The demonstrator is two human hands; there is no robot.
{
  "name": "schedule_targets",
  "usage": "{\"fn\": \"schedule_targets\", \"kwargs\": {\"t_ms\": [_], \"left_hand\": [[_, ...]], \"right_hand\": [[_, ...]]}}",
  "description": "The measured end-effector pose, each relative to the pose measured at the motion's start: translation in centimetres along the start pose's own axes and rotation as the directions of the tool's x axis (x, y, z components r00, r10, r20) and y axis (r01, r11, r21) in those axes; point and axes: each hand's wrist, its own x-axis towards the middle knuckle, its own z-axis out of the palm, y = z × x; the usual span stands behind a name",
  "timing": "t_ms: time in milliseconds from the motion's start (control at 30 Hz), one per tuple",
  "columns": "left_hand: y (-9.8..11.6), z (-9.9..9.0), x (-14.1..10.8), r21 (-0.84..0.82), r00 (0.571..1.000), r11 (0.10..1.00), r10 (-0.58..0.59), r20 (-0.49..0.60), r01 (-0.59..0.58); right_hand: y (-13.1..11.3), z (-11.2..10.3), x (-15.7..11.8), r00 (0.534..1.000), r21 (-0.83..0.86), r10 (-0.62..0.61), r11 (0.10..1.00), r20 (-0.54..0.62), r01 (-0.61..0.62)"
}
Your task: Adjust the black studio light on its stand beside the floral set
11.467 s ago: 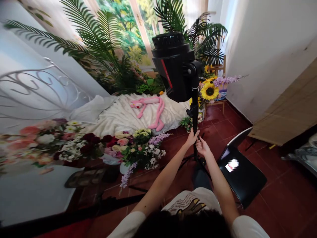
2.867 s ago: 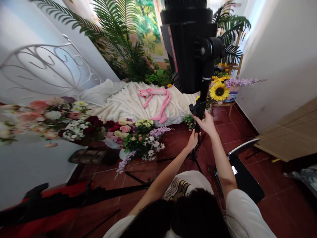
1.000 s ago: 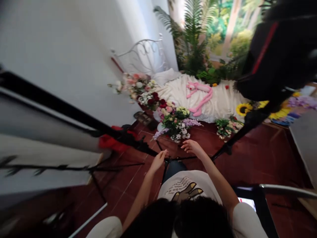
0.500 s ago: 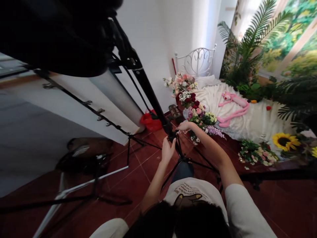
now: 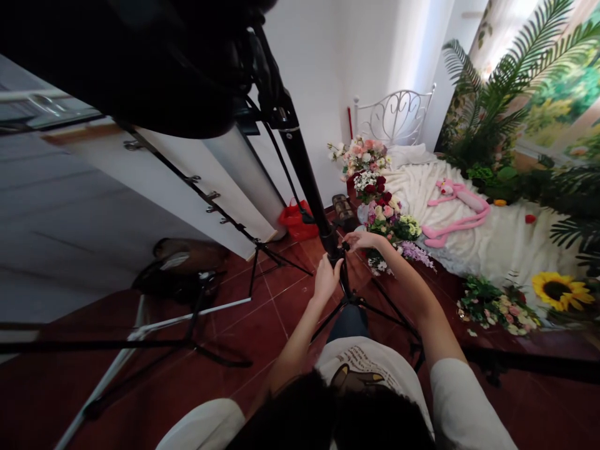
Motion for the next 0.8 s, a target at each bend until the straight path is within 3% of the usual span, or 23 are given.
{"fn": "schedule_targets", "kwargs": {"t_ms": [100, 233, 400, 567, 700, 800], "left_hand": [[-0.2, 0.1, 0.0, 0.004, 1.0, 1.0, 0.015, -0.006, -0.015], [-0.2, 0.1, 0.0, 0.01, 1.0, 1.0, 0.019, 0.0, -0.019], [-0.3, 0.2, 0.0, -0.008, 1.0, 1.0, 0.023, -0.013, -0.023], [-0.3, 0.2, 0.0, 0.005, 1.0, 1.0, 0.025, -0.001, -0.025], [-0.4, 0.3, 0.1, 0.051, 1.0, 0.998, 0.024, -0.002, -0.024], [-0.6, 0.4, 0.1, 0.039, 0.999, 0.999, 0.035, -0.017, -0.034]], "right_hand": [[0.9, 1.2, 0.8, 0.995, -0.216, -0.041, 0.976, -0.095, 0.019], [1.5, 2.9, 0.1, 0.97, -0.337, -0.166, 0.936, -0.175, 0.099], [-0.2, 3.0, -2.1, 0.931, -0.462, -0.29, 0.872, -0.223, 0.161], [-1.7, 4.0, -3.1, 0.899, -0.666, -0.35, 0.74, -0.262, 0.094], [-0.9, 5.6, -3.7, 0.822, -0.644, -0.392, 0.764, -0.414, 0.04], [-0.5, 6.5, -4.9, 0.747, -0.604, -0.447, 0.793, -0.493, 0.076]]}}
